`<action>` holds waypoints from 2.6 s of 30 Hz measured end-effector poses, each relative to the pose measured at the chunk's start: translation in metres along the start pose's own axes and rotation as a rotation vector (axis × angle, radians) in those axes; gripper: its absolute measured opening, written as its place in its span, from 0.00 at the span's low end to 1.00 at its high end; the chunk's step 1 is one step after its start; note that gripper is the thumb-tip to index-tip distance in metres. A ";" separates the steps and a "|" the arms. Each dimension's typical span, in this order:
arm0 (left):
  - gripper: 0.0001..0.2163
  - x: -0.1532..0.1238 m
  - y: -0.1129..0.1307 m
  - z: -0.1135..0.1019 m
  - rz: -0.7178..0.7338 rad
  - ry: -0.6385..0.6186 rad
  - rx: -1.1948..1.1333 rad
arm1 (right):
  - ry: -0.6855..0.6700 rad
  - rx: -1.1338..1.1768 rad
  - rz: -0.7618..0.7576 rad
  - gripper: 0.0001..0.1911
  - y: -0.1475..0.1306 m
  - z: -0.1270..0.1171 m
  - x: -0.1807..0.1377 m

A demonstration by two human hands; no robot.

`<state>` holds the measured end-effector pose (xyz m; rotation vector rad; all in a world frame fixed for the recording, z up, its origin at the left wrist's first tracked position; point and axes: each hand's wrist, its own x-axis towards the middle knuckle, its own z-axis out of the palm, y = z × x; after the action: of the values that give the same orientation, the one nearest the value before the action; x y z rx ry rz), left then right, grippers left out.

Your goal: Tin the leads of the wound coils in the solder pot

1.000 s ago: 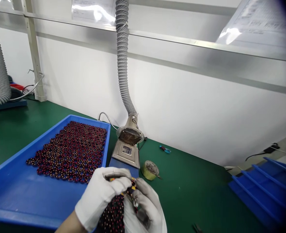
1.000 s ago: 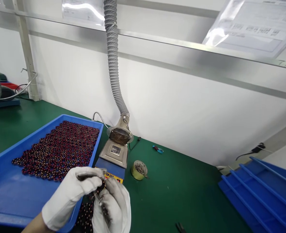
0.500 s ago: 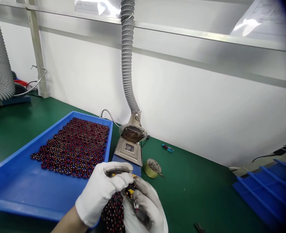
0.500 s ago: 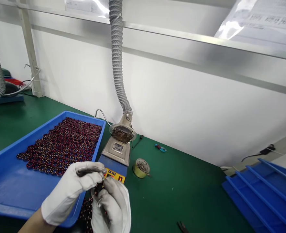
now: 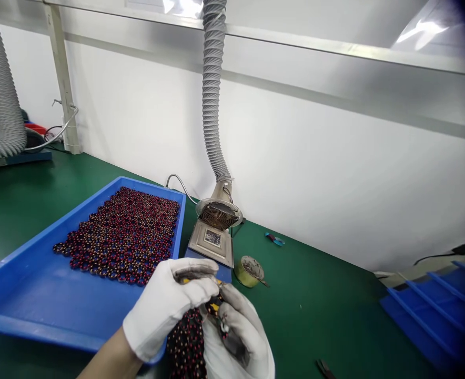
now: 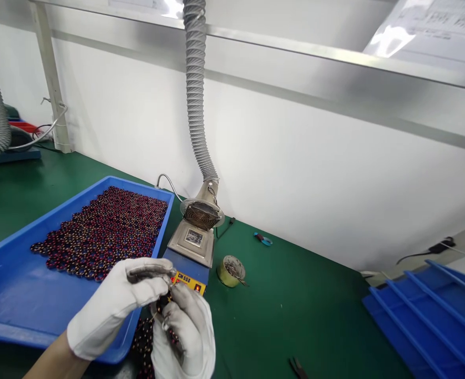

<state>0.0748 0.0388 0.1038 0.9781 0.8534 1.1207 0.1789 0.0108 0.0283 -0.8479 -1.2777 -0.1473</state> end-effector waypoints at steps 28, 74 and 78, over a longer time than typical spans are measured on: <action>0.06 -0.003 -0.001 -0.012 0.269 0.031 -0.008 | 0.006 -0.054 -0.046 0.18 0.001 0.000 0.006; 0.12 -0.008 -0.038 -0.073 0.118 -0.004 0.968 | -0.151 0.216 0.755 0.15 0.059 -0.026 0.060; 0.13 -0.007 -0.070 -0.097 0.008 -0.141 1.080 | -0.368 0.211 0.897 0.20 0.105 -0.012 0.097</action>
<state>0.0064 0.0410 0.0052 1.9058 1.3661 0.5231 0.2759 0.1099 0.0639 -1.2181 -1.1065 0.8734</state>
